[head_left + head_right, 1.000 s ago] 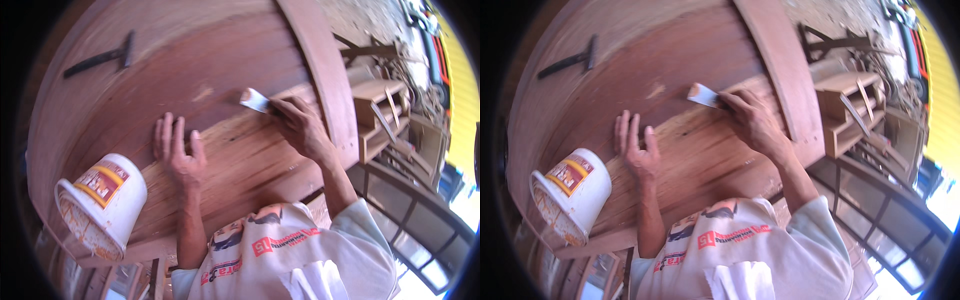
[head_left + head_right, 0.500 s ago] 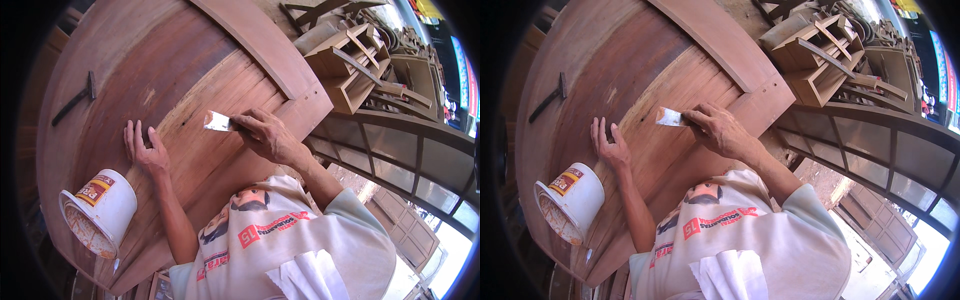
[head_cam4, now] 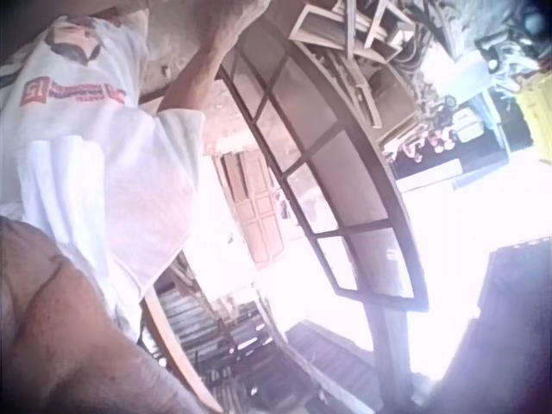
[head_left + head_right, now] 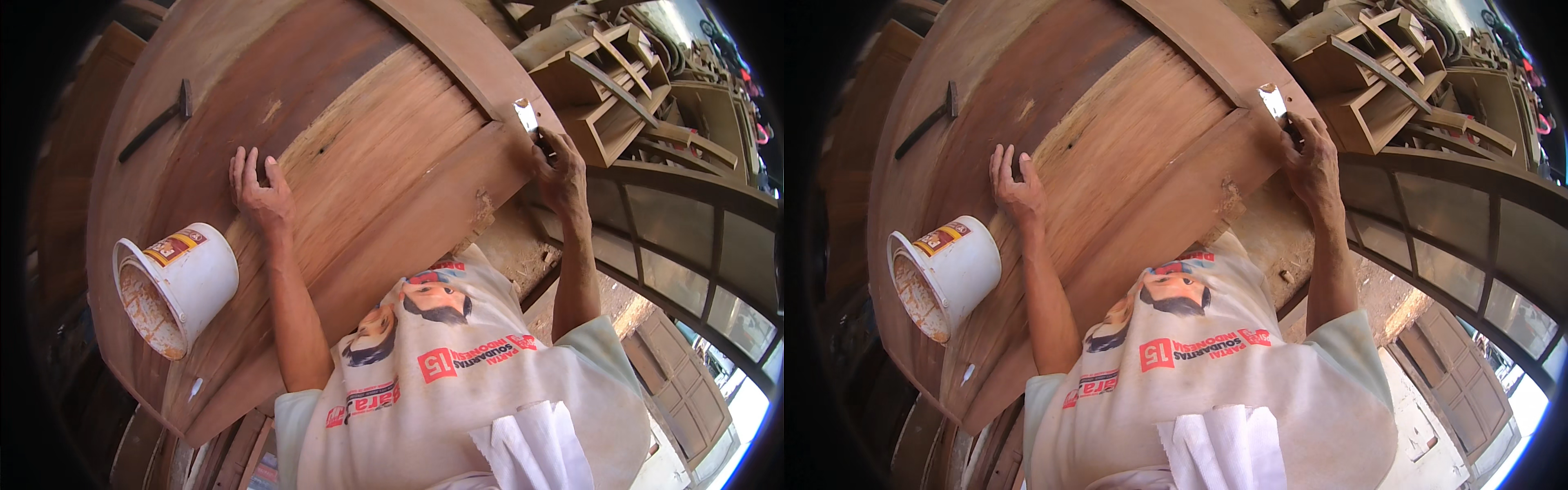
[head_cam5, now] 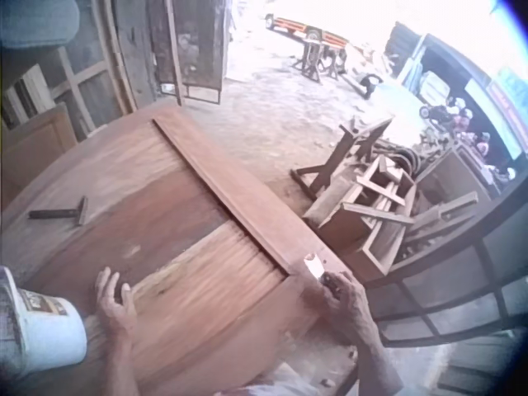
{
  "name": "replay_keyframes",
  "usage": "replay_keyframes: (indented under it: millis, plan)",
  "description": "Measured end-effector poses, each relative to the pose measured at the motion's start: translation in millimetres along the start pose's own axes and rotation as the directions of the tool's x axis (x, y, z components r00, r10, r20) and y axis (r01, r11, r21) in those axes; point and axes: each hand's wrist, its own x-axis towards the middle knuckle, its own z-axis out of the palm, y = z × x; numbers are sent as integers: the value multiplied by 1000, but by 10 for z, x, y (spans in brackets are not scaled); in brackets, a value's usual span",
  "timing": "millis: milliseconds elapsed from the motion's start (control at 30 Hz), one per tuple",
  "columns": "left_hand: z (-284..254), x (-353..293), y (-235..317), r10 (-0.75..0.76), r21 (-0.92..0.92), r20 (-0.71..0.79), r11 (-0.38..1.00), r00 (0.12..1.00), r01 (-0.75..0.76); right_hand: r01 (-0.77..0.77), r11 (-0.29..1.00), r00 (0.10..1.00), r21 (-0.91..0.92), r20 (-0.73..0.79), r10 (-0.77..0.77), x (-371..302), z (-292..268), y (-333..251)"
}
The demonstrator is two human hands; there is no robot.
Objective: The person patches a wooden surface by applying filler from a bucket and adhesive from a small bottle, using a putty knife and their hands to smooth the material into the wood.
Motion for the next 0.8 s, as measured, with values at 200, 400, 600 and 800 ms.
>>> replay_keyframes:
  millis: [200,400,600,800]
  plan:
    - [-45,39,62,10,49,9,999,1000,-11,-29,999,997,-46,-71,26,95,146,104]
    - [-78,7,82,-1,-51,-9,999,1000,1,-5,978,1000,-207,-23,0,160,190,158]
    - [-584,-368,191,-15,-298,66,954,998,34,95,983,966,-155,-224,-129,232,360,-214]
    - [-1330,-1257,268,-24,-421,89,905,996,60,331,944,944,8,16,-331,226,989,-1138]
